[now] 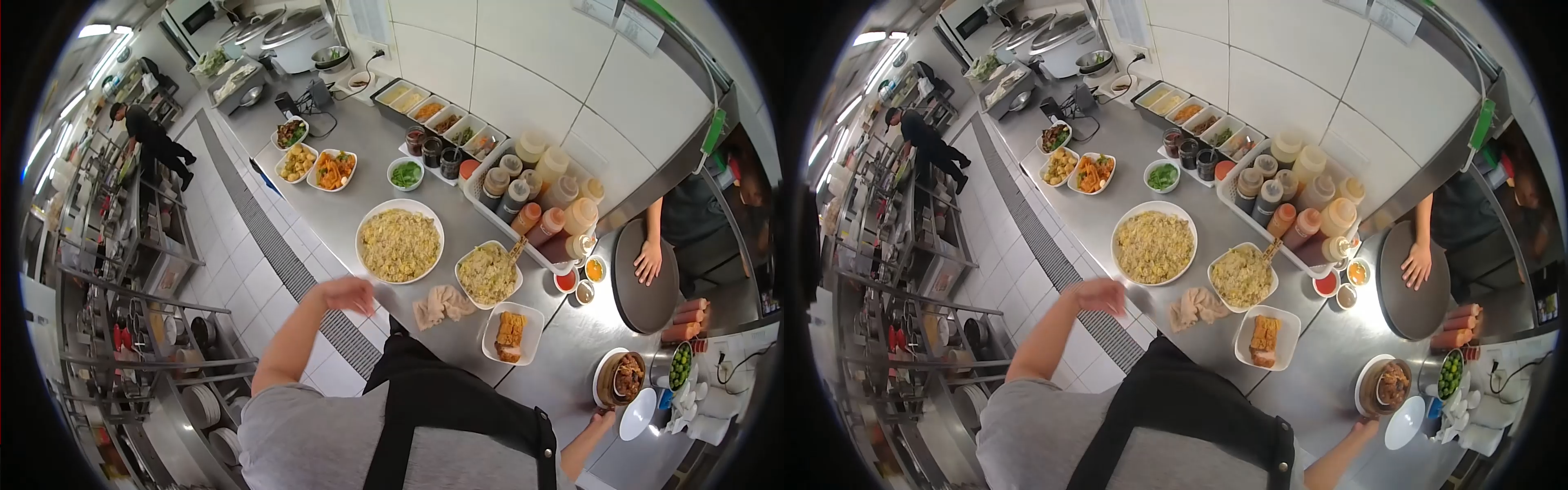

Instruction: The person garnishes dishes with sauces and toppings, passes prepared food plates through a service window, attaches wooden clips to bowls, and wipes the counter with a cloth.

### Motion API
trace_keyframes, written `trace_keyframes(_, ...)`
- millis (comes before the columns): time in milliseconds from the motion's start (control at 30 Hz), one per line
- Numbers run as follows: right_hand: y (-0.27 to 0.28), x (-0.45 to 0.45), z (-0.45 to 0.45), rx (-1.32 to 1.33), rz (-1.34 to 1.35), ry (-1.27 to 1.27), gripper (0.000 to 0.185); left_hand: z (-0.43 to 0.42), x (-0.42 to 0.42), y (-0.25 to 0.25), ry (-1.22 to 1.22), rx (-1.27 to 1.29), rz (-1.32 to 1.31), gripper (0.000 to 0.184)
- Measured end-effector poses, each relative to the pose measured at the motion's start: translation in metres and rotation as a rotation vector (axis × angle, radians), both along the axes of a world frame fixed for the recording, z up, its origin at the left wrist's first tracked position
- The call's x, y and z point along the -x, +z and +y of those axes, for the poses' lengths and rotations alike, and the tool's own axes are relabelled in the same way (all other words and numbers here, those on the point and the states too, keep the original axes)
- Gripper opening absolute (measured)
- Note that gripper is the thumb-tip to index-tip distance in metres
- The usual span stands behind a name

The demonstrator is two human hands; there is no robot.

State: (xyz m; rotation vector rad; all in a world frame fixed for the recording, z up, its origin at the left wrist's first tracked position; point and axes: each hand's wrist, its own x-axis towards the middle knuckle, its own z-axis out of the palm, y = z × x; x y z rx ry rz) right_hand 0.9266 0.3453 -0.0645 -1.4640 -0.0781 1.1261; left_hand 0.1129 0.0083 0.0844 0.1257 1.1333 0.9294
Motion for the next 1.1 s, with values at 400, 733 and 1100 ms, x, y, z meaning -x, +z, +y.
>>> trace_keyframes(400,0.028,0.052,-0.007,0.050,0.033,-0.020,0.032,0.013,0.289,-0.077,1.441,-0.204,0.395,0.066)
trace_keyframes(733,0.066,0.108,-0.079,0.090,-0.166,-0.058,0.032,0.043,0.338,-0.096,1.637,-0.339,0.411,0.043)
trace_keyframes(1100,0.249,0.342,-0.014,-0.865,-1.331,0.231,0.038,-0.017,0.302,0.027,1.161,-0.408,0.705,0.035)
